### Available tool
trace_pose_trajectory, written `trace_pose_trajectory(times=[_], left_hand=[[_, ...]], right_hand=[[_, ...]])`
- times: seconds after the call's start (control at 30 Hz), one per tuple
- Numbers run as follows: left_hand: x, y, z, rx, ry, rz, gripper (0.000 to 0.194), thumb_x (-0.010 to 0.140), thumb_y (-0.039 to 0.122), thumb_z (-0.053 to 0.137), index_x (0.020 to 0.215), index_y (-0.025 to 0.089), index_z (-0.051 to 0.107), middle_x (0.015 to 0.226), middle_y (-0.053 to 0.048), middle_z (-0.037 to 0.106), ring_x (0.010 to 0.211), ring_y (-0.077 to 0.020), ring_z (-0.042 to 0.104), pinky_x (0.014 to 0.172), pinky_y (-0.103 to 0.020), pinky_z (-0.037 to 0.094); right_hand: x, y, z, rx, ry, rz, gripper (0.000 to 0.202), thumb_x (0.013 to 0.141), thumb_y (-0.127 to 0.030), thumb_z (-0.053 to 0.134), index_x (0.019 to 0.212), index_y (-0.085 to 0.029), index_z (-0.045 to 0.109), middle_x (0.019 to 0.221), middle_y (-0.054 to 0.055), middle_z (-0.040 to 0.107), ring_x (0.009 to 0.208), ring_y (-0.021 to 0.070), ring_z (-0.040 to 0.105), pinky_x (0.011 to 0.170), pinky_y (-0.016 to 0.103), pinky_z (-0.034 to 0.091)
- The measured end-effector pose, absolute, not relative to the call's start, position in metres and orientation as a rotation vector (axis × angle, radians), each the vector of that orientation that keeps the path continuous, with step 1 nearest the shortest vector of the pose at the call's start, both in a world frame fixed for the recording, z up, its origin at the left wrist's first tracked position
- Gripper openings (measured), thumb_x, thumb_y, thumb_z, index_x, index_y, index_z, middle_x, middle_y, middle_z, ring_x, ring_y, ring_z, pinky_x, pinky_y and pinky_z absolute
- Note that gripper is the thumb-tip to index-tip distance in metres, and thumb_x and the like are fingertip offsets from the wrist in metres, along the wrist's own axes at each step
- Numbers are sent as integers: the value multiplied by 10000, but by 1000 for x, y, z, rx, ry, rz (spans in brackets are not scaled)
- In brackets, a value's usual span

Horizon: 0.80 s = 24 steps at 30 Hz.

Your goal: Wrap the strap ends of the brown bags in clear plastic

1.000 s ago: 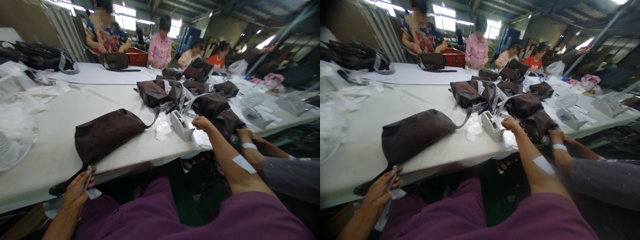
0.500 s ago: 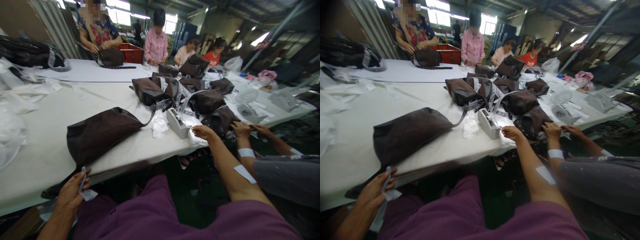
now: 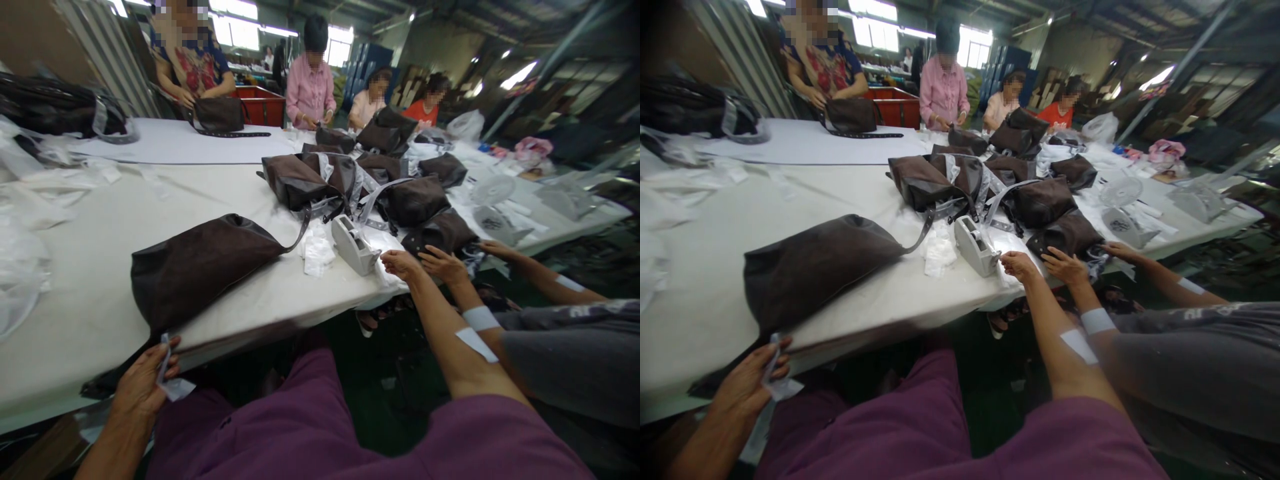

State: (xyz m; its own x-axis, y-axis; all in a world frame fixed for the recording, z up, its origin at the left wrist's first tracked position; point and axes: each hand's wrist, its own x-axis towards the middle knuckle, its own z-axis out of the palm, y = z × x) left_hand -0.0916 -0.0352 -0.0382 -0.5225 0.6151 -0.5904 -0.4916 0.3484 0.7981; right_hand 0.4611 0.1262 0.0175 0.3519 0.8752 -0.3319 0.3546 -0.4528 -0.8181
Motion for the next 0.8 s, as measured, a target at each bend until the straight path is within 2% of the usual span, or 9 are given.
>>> trace_pose_trajectory(times=[0.17, 0.3, 0.43, 0.57, 0.67, 0.8], left_hand=[[-94, -33, -55, 135, 1597, 1453, 154, 626, 96, 651, 683, 148, 517, 731, -37, 643, 467, -97, 481, 354, -171, 333], [-85, -38, -47, 110, 1666, 1478, 185, 634, 184, 701, 697, 155, 529, 647, -10, 612, 446, -91, 483, 368, -175, 329], [-80, -38, -40, 149, 1596, 1587, 298, 590, 303, 746, 746, 150, 544, 599, 26, 551, 390, -41, 392, 357, -162, 211], [-86, -39, -47, 169, 1600, 1626, 419, 534, 353, 769, 840, 125, 596, 664, 5, 582, 378, -23, 371, 361, -177, 164], [-86, -47, -49, 190, 1615, 1643, 391, 560, 347, 747, 851, 120, 616, 675, 1, 586, 378, -22, 377, 365, -184, 171], [-85, -57, -52, 227, 1670, 1625, 310, 608, 317, 711, 834, 115, 645, 559, 28, 530, 374, -36, 373, 369, -192, 196]], right_hand=[[459, 114, 21, -2112, -1026, 770, 156, 597, -153, 658, 546, -165, 512, 413, -42, 418, 444, 93, 442, 447, 194, 349], [442, 84, 29, -1906, -1040, 705, 87, 674, -245, 627, 691, -173, 581, 525, -17, 501, 479, 98, 471, 476, 220, 397], [375, 69, 19, -1692, -1170, 1070, 219, 626, -249, 735, 825, -209, 653, 636, 59, 587, 559, 125, 546, 514, 254, 427], [241, 50, 13, -1387, -1381, 1508, 197, 618, -287, 717, 780, -201, 645, 634, 26, 582, 543, 113, 523, 513, 241, 426], [133, 32, 11, -1200, -1514, 1769, 177, 606, -269, 660, 756, -177, 639, 574, -11, 548, 495, 97, 477, 471, 217, 396], [33, 19, -12, -1061, -1658, 1883, 180, 606, -240, 598, 757, -158, 650, 554, -26, 553, 473, 84, 453, 452, 195, 370]])
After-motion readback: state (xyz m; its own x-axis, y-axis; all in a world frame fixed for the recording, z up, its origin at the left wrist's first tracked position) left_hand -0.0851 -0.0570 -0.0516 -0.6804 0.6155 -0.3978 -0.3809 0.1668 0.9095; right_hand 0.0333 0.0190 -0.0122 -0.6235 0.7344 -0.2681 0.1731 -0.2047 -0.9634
